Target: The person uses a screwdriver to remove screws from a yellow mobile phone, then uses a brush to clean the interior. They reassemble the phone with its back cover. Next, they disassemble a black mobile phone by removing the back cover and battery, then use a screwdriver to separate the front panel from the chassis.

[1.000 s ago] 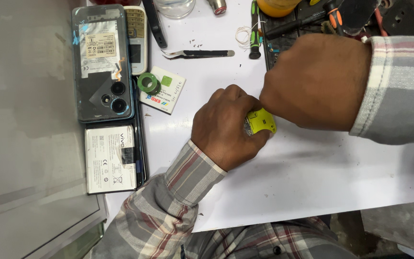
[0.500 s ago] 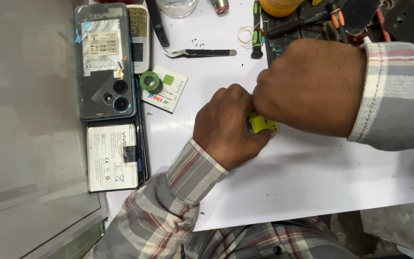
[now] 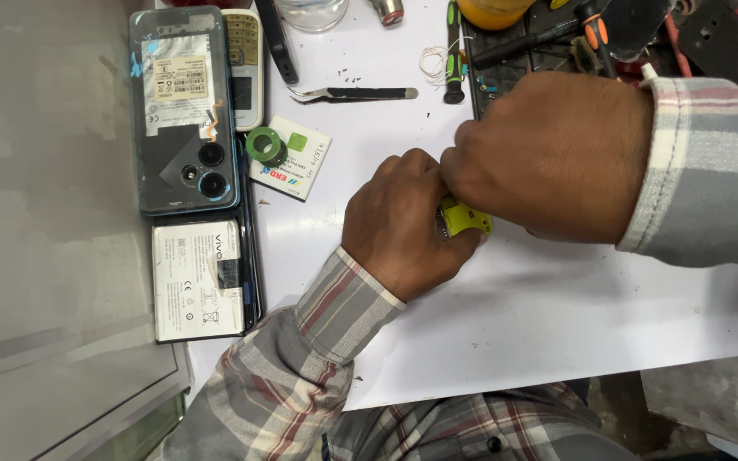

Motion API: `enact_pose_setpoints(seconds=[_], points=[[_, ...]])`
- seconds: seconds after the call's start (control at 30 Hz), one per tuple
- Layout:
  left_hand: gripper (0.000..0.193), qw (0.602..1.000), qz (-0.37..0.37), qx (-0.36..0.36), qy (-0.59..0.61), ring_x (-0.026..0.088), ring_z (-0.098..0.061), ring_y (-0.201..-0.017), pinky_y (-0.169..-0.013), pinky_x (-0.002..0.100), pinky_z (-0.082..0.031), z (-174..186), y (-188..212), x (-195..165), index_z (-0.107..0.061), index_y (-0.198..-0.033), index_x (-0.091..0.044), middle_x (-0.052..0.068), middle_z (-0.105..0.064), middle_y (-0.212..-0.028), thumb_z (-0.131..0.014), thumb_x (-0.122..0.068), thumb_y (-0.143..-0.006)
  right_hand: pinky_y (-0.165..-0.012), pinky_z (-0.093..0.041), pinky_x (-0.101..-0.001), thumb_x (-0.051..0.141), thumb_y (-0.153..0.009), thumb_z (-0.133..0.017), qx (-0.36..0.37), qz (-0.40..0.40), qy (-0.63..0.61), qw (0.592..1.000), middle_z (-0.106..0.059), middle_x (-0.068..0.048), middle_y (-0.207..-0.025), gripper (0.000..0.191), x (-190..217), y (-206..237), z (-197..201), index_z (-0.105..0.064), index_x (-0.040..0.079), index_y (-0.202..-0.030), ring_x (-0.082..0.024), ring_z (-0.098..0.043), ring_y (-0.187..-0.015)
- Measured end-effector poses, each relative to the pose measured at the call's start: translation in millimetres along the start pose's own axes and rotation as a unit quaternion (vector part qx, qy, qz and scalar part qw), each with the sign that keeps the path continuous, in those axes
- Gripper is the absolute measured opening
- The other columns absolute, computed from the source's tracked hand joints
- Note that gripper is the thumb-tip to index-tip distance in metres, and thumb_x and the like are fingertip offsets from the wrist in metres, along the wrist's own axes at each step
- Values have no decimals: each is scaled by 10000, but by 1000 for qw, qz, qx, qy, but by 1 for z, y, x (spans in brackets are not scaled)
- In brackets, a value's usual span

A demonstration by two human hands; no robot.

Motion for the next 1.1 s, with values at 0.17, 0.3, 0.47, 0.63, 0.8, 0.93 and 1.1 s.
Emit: enact_pose_setpoints(seconds=[0.17,0.3,0.47,0.63,0.8,0.93,1.1], points=[[386,1000,12,5,0,298,-619,-921,-769,439,-525,0,-1,0,-673,-881,-53,94,-620,-926,-874,-320,-689,-588,-592,-374,213,-776,-712,58,3,25,998,-715,-62,-752,76,8,-2,1,-724,152,-734,-243,-740,-707],[359,1000,-8,-7,4,303,-617,-927,-772,440,-525,-1,1,1,-711,-891,-60,100,-627,-950,-868,-315,-693,-608,-591,-379,211,-804,-713,118,-16,25,993,-720,-54,-746,71,10,-4,4,-729,151,-769,-234,-735,-724],[342,999,-24,-21,3,303,-611,-940,-777,439,-524,-2,3,2,-738,-927,-64,100,-628,-966,-856,-291,-700,-620,-590,-386,236,-800,-711,117,-35,27,992,-723,-75,-745,77,9,-3,5,-751,173,-821,-255,-736,-727],[338,998,-52,-38,-23,312,-592,-916,-774,448,-506,-1,6,-1,-735,-897,-52,116,-620,-956,-863,-292,-699,-608,-584,-392,222,-812,-701,102,-46,18,994,-722,-82,-748,83,13,1,1,-763,170,-796,-254,-742,-720],[374,993,-84,-62,-59,346,-590,-878,-725,485,-483,-1,10,-4,-729,-907,-23,155,-617,-925,-865,-261,-654,-601,-568,-393,215,-799,-681,47,-126,-49,990,-742,-41,-776,189,3,32,-7,-766,243,-965,-235,-740,-717],[462,999,-20,-38,12,376,-657,-793,-698,494,-516,2,12,2,-622,-1032,10,164,-664,-876,-852,-248,-725,-522,-508,-389,261,-918,-688,-211,-176,-217,937,-739,-92,-817,218,6,61,-24,-758,84,-1025,-280,-676,-613],[372,993,25,14,112,283,-748,-712,-644,369,-575,13,5,23,-634,-961,-66,126,-723,-805,-877,-300,-806,-573,-488,-289,131,-963,-700,-312,-282,-411,809,-684,-111,-820,267,22,60,-62,-698,-23,-1182,-161,-634,-635]])
Point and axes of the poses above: each hand's wrist, its own y-axis away from the middle knuckle, its own z-axis out of the back of the hand, x = y × z, the point moved 1 cm from there along -y, towards the middle knuckle
